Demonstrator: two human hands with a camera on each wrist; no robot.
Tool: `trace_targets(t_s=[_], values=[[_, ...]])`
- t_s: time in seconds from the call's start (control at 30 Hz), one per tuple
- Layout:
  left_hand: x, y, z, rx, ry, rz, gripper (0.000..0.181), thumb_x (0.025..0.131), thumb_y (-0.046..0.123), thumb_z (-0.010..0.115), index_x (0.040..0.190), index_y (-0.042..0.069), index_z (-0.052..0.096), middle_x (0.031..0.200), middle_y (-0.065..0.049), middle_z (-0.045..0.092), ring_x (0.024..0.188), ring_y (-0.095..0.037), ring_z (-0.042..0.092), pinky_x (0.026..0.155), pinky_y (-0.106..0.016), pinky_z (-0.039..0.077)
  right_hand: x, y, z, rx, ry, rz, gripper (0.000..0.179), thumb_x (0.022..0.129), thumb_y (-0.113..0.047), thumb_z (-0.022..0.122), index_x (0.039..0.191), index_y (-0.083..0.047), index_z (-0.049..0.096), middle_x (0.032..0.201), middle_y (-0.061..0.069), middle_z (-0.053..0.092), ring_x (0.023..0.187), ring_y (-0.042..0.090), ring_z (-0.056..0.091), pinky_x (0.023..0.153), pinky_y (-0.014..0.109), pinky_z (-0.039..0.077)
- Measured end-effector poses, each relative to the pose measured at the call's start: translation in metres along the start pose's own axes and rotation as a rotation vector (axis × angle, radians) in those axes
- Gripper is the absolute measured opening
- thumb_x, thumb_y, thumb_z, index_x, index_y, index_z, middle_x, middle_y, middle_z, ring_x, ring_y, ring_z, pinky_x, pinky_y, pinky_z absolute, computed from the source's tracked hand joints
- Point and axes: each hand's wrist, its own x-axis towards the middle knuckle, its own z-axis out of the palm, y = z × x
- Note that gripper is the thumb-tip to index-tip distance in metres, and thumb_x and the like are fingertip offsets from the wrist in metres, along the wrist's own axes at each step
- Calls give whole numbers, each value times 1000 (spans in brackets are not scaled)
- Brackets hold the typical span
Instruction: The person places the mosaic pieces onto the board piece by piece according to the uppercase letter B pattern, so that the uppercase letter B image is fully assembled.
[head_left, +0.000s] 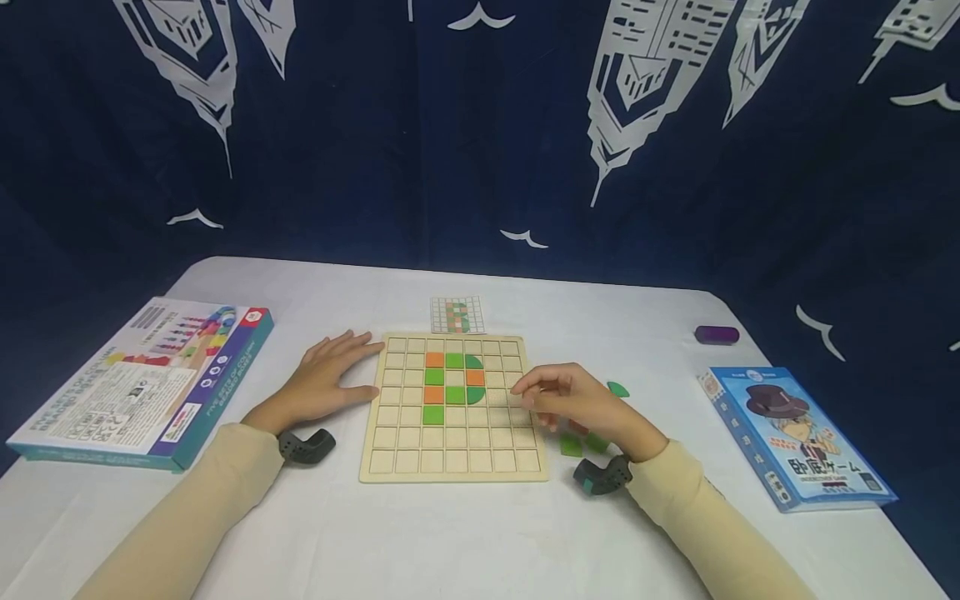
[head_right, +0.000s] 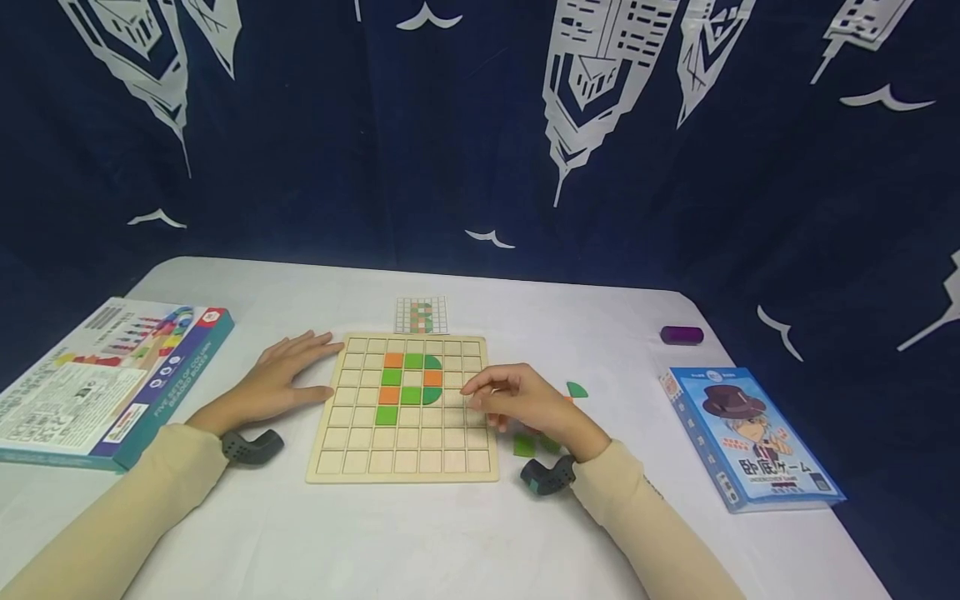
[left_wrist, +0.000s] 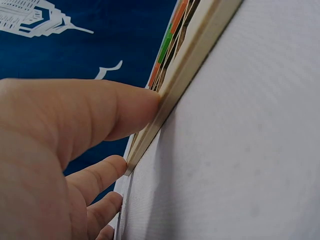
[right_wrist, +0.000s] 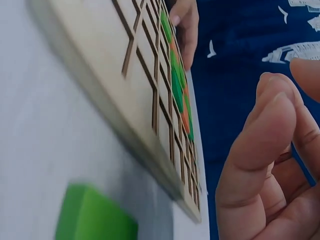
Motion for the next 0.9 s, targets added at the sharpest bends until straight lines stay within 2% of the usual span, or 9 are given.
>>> trace_targets(t_s=[0.1, 0.3, 0.47, 0.57, 0.7, 0.9], values=[[0, 0, 0, -1, -1, 0, 73, 98, 37, 72, 162, 9, 50, 173, -21, 35, 163, -47, 19, 131, -66, 6, -8, 5, -11, -31, 17, 27, 31, 102, -13, 68, 124, 10, 69, 85, 6, 64, 61, 12, 54, 48, 22, 36], [0, 0, 0, -1, 0, 6, 73, 98, 37, 72, 162, 8, 50, 173, -21, 35, 163, -47, 19, 131, -67, 6, -22, 18, -30, -35, -2, -13, 26, 105, -7, 65, 122, 13, 67, 85, 8, 66, 64, 12, 55, 57, 22, 48], [0, -1, 0, -1, -2, 6, 74, 98, 37, 73, 162, 9, 50, 173, -21, 35, 163, -47, 19, 131, -67, 6, -34, 27, -43, -47, 4, -9, 28, 105, -7, 64, 123, 14, 66, 83, 7, 69, 67, 13, 57, 59, 22, 50], [1, -2, 0, 3, -2, 5, 74, 98, 38, 73, 162, 9, 50, 173, -21, 35, 163, -47, 19, 131, -67, 6, -42, 31, -51, -60, 33, 6, 28, 105, -8, 65, 123, 13, 67, 90, 3, 73, 67, 13, 57, 60, 23, 51], [1, -2, 0, 3, -3, 6, 74, 98, 37, 73, 162, 8, 50, 173, -22, 35, 163, -47, 19, 131, -67, 6, -49, 38, -58, -62, 63, -14, 25, 105, -5, 66, 121, 13, 67, 96, -2, 73, 66, 11, 55, 58, 23, 51], [1, -2, 1, 3, -2, 9, 74, 98, 37, 73, 162, 9, 50, 173, -22, 35, 163, -48, 19, 130, -67, 7, -52, 44, -62, -49, 65, -44, 24, 105, -3, 65, 120, 15, 66, 94, -5, 72, 65, 10, 55, 57, 22, 51]])
